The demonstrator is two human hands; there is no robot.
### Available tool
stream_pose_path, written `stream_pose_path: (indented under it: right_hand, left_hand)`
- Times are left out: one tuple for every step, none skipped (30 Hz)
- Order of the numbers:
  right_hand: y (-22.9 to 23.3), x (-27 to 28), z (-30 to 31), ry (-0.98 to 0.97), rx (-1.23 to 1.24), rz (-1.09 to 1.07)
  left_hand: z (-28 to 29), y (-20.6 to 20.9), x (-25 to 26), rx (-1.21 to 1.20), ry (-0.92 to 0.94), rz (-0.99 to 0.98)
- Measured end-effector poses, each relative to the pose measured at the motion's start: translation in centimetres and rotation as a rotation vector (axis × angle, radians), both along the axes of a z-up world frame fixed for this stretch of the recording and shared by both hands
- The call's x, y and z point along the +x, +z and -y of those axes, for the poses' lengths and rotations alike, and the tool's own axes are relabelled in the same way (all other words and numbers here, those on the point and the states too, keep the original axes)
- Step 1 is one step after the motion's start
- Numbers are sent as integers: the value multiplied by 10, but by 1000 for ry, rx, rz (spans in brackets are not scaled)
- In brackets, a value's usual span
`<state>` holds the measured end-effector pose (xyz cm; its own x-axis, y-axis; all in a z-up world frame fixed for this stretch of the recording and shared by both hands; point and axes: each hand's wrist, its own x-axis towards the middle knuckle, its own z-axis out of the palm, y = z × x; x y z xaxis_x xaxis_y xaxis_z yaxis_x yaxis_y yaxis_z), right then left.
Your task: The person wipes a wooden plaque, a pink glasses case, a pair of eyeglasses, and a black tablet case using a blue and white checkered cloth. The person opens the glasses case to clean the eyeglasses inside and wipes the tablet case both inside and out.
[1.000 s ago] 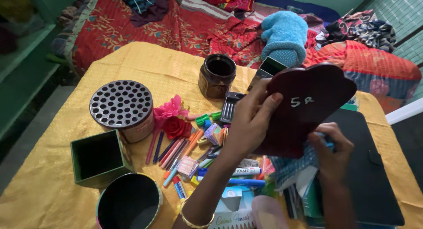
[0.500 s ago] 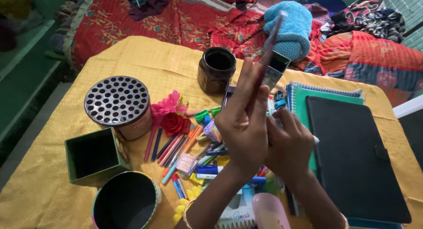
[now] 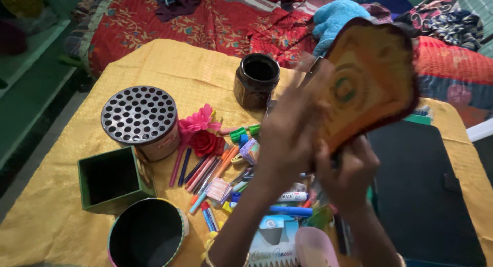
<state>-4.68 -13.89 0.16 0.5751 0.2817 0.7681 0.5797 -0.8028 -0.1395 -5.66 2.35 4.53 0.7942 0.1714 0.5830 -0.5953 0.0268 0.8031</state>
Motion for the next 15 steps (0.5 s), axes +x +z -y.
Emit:
stream_pose_path:
  right_hand:
    - [4, 2, 8, 67, 51, -52]
    - [5, 2, 15, 129, 99, -105]
    - [5, 4, 20, 172, 121, -167]
    - [7, 8, 27, 216, 142, -229]
    - [8, 10, 32, 259, 164, -291]
    - [9, 13, 34, 282, 193, -353]
    - [11, 15, 36, 305, 222, -416]
    - [13, 19, 36, 328, 259, -471]
    - [13, 25, 34, 340, 171, -402]
    - [13, 30, 33, 347, 77, -338]
    - [14, 33, 33, 352, -16, -274]
    - [14, 34, 33, 375, 21, -291]
    - [13, 35, 31, 398, 58, -308]
    - [12, 36, 29, 421, 92, -330]
    - [12, 37, 27, 358, 118, -323]
  left_hand:
    - [-13, -1, 8, 87, 126, 45]
    - [-25, -5, 16, 171, 242, 92]
    - [-33, -9, 23, 178, 236, 117]
    - [-40, -12, 30, 185, 229, 141]
    - [-46, -13, 38, 113, 104, 143]
    - [-50, -11, 43, 45, -22, 156]
    - [-49, -9, 45, 33, -103, 101]
    - [-50, -5, 48, 32, -188, 52]
    - [-50, 0, 51, 31, -273, 2]
    - [-50, 1, 52, 10, -320, 33]
    - [-52, 1, 52, -12, -368, 64]
    - [-53, -1, 51, -37, -416, 90]
    - [-54, -2, 52, -104, -405, 46]
    - [-56, -4, 52, -174, -393, -3]
    - [-57, -6, 53, -243, -381, -52]
